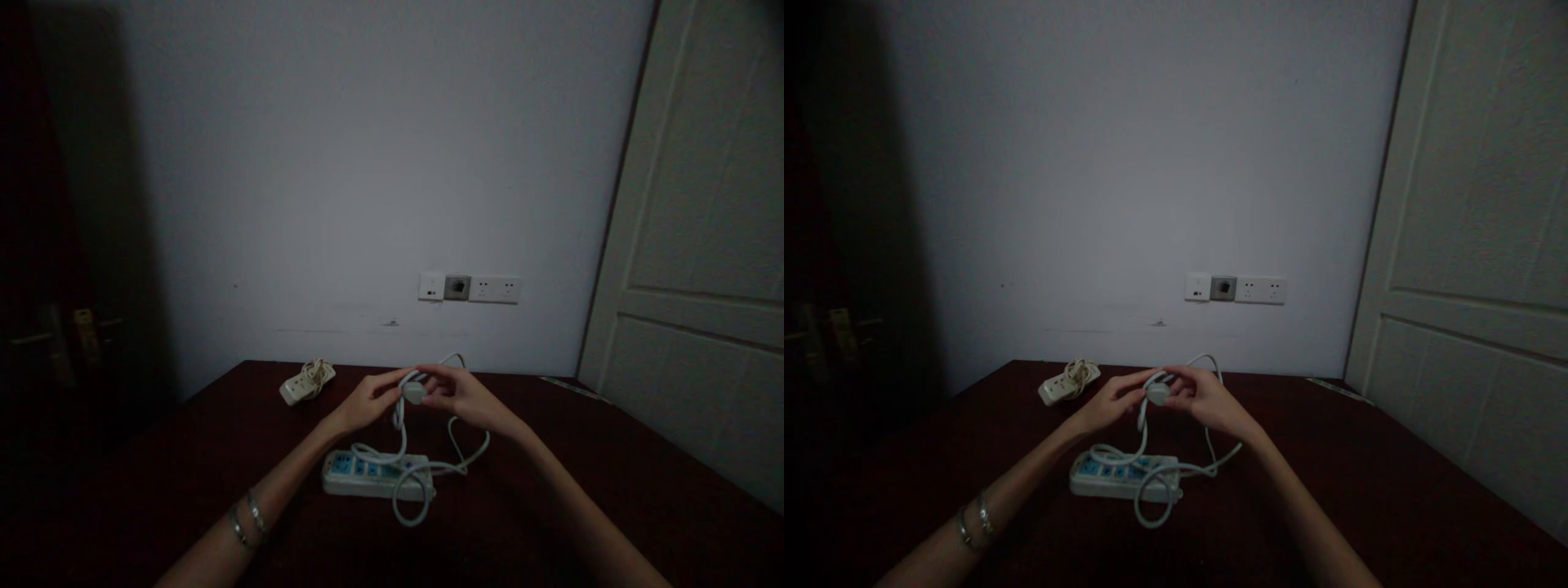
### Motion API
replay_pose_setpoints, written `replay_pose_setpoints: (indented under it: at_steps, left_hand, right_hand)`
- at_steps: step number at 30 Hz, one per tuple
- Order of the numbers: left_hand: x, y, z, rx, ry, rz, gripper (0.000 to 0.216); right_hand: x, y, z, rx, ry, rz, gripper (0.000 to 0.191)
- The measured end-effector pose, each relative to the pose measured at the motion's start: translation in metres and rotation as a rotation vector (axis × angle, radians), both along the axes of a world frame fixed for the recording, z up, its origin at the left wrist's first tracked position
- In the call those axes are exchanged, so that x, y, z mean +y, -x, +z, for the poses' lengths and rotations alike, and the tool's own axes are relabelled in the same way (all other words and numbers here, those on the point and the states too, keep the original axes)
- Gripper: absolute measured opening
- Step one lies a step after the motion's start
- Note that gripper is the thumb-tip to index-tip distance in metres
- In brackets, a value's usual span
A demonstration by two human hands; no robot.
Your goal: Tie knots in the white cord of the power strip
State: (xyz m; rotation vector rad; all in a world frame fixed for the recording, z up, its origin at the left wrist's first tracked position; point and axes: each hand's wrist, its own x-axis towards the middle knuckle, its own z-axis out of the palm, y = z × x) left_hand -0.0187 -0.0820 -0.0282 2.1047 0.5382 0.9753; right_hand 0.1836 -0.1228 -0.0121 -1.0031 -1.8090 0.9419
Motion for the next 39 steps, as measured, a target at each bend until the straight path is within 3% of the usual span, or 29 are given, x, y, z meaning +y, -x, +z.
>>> replay_pose_setpoints:
  at_steps: [11, 18, 27, 33, 39]
  left_hand:
    - [-0.004, -0.005, 0.004, -0.017, -0.112, -0.020, 0.045]
    - [-0.005, -0.011, 0.003, -0.082, 0.004, -0.052, 0.038]
    - [-0.005, -0.017, -0.003, -0.179, 0.115, 0.082, 0.022]
    - [0.002, -0.016, -0.009, -0.223, 0.286, 0.079, 0.032]
    - [0.005, -0.013, -0.010, -0.182, 0.277, 0.087, 0.032]
  right_hand:
    - [-0.004, 0.001, 0.003, -0.154, -0.104, -0.101, 0.043]
    - [0.003, -0.002, -0.004, -0.196, -0.161, -0.129, 0.039]
    - [0.004, 0.004, -0.007, -0.131, -0.165, -0.145, 0.035]
    - [0.002, 0.002, -0.003, -0.099, -0.148, -0.165, 0.039]
    - [0.000, 0.005, -0.003, -0.127, -0.162, -0.197, 0.036]
